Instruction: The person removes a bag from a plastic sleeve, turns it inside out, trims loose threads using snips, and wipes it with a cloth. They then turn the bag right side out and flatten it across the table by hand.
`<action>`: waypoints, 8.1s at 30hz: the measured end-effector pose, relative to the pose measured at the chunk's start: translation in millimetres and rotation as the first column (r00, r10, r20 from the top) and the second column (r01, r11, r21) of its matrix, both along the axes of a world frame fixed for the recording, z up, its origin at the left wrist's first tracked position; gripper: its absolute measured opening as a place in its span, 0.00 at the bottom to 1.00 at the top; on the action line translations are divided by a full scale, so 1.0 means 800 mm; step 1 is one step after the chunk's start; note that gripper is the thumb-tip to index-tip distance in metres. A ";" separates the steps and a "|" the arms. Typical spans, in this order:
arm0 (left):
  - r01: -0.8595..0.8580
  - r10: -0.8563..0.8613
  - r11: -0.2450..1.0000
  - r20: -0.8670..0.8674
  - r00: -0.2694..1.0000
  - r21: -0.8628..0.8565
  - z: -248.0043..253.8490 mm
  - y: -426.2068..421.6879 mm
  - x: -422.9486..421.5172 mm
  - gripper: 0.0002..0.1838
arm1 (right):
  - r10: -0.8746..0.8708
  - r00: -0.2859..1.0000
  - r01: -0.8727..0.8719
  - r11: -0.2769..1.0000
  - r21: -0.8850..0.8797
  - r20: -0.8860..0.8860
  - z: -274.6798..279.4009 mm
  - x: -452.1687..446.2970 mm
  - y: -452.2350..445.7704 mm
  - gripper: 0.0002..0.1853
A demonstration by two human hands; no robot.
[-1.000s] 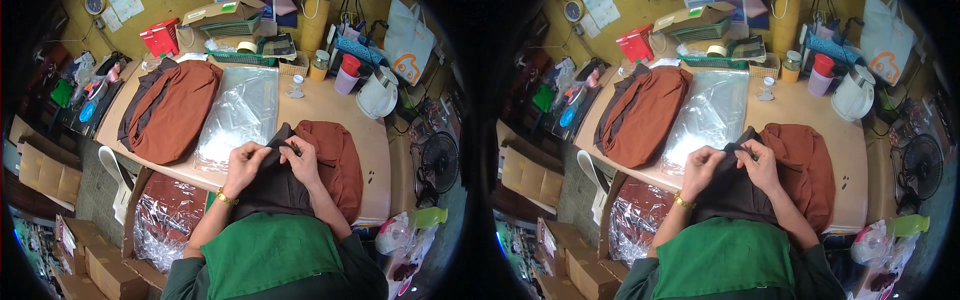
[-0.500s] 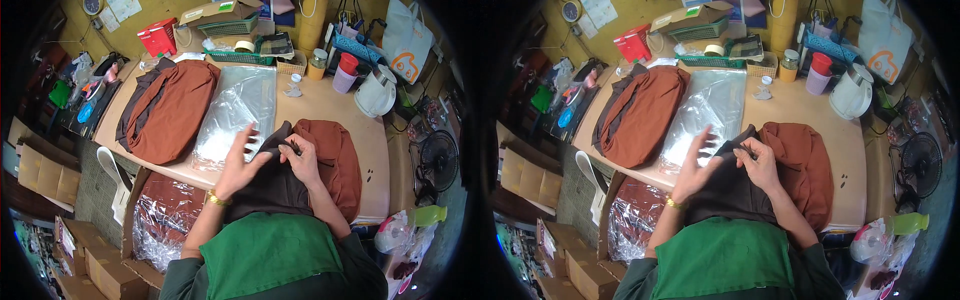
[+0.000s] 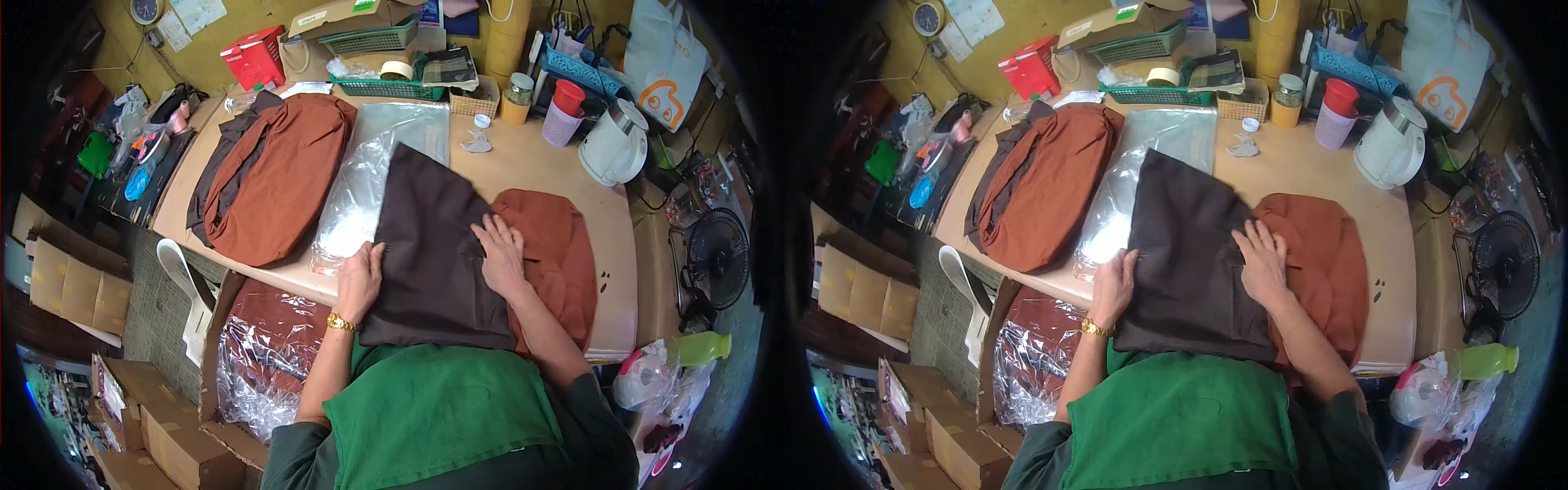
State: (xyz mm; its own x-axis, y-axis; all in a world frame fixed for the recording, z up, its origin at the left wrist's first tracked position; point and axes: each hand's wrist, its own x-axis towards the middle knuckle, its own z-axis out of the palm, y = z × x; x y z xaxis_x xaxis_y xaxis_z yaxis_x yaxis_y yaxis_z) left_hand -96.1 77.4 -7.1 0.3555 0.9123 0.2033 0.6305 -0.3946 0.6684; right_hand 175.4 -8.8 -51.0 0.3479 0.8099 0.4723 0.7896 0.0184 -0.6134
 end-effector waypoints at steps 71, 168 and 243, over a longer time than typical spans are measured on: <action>0.019 0.185 0.884 0.386 0.904 -0.467 -0.018 0.018 -0.025 0.22 | -0.183 0.969 0.215 0.956 -0.199 0.168 0.000 0.033 0.106 0.12; 0.331 -0.285 0.896 -0.189 0.940 0.295 -0.066 -0.025 0.104 0.11 | -0.004 1.000 0.001 0.976 -0.219 -0.013 0.004 -0.009 0.043 0.12; 0.412 -0.441 0.752 -0.071 0.895 0.515 -0.064 -0.031 0.100 0.11 | -0.004 1.000 0.005 0.980 -0.199 0.007 -0.003 -0.011 0.047 0.11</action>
